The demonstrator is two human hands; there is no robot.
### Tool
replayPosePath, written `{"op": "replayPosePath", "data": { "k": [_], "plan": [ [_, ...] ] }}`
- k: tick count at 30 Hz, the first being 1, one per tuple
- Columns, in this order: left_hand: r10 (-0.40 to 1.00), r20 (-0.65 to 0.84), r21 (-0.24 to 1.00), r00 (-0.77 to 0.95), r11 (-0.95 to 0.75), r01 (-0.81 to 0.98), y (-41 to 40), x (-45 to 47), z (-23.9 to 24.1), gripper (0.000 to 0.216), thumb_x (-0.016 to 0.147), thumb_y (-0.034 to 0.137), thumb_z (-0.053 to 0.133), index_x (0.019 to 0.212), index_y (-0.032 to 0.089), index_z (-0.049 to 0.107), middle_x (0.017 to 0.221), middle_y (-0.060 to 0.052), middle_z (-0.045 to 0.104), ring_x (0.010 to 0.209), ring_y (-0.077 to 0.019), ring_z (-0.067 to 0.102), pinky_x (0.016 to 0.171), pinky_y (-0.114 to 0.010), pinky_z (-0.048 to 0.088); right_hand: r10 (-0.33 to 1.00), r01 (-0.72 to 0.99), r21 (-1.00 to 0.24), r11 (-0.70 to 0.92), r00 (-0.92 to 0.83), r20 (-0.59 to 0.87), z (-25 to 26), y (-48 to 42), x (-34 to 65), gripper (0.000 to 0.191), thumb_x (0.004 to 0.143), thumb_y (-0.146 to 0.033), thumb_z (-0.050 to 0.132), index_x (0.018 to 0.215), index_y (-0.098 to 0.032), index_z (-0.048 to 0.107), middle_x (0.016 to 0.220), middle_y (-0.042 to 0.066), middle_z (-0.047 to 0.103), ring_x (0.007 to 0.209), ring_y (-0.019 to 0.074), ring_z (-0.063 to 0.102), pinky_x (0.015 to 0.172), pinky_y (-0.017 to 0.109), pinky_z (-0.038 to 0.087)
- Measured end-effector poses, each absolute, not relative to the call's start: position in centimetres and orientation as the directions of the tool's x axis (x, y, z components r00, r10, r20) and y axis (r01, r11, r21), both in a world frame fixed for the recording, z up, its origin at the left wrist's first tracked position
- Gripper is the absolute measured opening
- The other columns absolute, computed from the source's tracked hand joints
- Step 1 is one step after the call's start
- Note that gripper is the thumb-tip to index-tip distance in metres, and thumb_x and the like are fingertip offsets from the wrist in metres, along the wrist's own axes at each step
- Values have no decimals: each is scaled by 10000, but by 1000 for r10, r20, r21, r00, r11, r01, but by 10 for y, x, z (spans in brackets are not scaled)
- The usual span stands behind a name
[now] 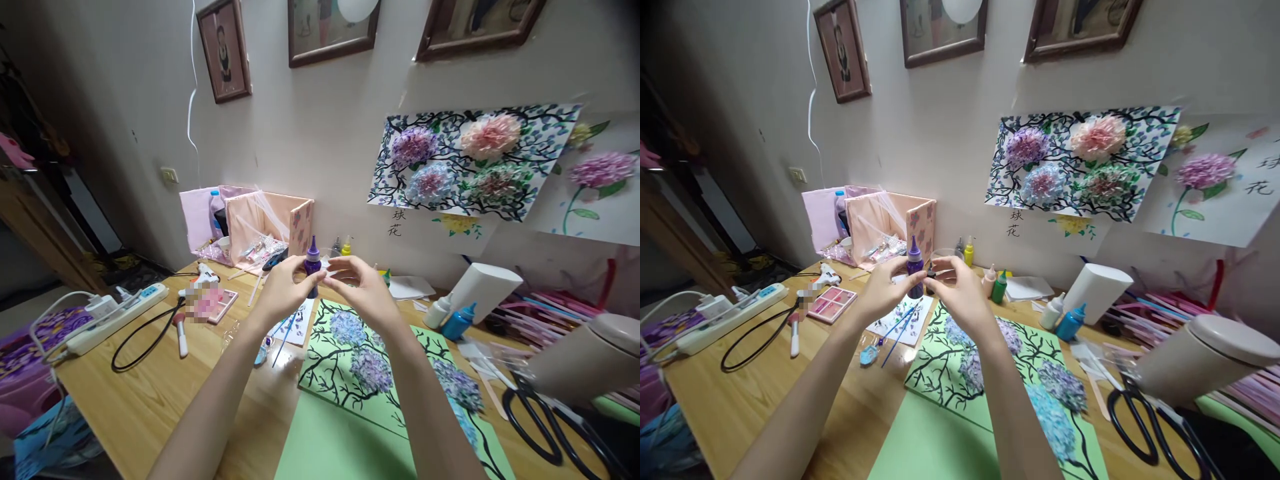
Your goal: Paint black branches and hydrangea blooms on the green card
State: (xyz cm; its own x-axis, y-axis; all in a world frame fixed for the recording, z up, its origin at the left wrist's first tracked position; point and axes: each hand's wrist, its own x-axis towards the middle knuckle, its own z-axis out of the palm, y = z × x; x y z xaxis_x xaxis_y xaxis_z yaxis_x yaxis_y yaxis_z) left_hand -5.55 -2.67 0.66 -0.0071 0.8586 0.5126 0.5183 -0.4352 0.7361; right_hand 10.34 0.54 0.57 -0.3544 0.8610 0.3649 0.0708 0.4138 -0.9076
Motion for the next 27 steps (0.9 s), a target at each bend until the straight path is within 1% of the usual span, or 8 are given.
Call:
{"op": "replayPosePath", "data": {
  "k": [4, 7, 9, 12, 16, 19, 23, 27],
  "plan": [
    [846, 533, 650, 10, -417, 636, -28, -43, 0, 197, 825, 346, 548, 880, 168, 611, 835, -69, 605, 754, -191, 567, 667, -321, 445, 861, 36, -895, 444, -293, 415, 9, 9, 108, 258, 766, -352, 615, 961, -185, 617, 944, 76, 662, 851, 179, 628, 739, 318, 511],
    [833, 552, 554, 33, -396, 732, -29, -36, -4, 187, 813, 354, 559, 824, 169, 583, 794, -59, 574, 719, -189, 542, 633, -315, 419, 886, 65, -901, 429, -223, 406, 3, 12, 102, 305, 710, -399, 669, 903, -170, 616, 843, 63, 662, 741, 171, 623, 653, 295, 505],
    [828, 560, 502, 40, -377, 778, -29, -33, -5, 190, 792, 361, 583, 785, 173, 565, 765, -46, 559, 698, -185, 528, 615, -305, 403, 899, 76, -906, 417, -180, 399, 0, 13, 98, 315, 677, -415, 695, 847, -161, 618, 783, 59, 661, 690, 170, 616, 624, 295, 499],
    [816, 576, 490, 34, -378, 786, -29, -30, -6, 199, 789, 374, 590, 790, 176, 565, 762, -34, 561, 710, -180, 528, 619, -293, 393, 909, 51, -914, 402, -142, 392, -2, 14, 97, 293, 658, -414, 706, 767, -153, 626, 749, 66, 670, 686, 179, 621, 639, 308, 500],
    [807, 587, 526, 63, -439, 728, -27, -27, -9, 194, 811, 368, 567, 777, 178, 580, 756, -26, 578, 702, -159, 526, 604, -270, 380, 917, 26, -921, 390, -97, 386, -2, 16, 99, 307, 598, -411, 741, 706, -146, 632, 700, 69, 667, 647, 181, 612, 616, 313, 497],
    [821, 567, 584, 71, -462, 667, -24, -26, -12, 208, 811, 366, 565, 744, 170, 579, 719, -17, 572, 664, -144, 514, 582, -255, 380, 922, 51, -923, 383, -80, 378, -5, 19, 100, 318, 586, -417, 740, 707, -140, 642, 683, 70, 666, 628, 179, 604, 603, 313, 487],
    [876, 471, 723, 107, -452, 523, -20, -29, -15, 302, 827, 422, 525, 705, 151, 575, 631, 2, 520, 573, -115, 476, 520, -234, 355, 918, 31, -926, 376, -153, 367, -5, 21, 102, 314, 603, -430, 717, 704, -141, 648, 695, 70, 674, 644, 183, 612, 605, 308, 477],
    [905, 389, 807, 171, -425, 410, -17, -34, -16, 324, 802, 448, 558, 781, 128, 609, 649, -3, 526, 589, -108, 467, 540, -231, 360, 923, 43, -943, 329, -226, 311, 1, 19, 107, 341, 572, -434, 736, 716, -137, 655, 728, 77, 685, 681, 188, 618, 636, 313, 477]
  ]
}}
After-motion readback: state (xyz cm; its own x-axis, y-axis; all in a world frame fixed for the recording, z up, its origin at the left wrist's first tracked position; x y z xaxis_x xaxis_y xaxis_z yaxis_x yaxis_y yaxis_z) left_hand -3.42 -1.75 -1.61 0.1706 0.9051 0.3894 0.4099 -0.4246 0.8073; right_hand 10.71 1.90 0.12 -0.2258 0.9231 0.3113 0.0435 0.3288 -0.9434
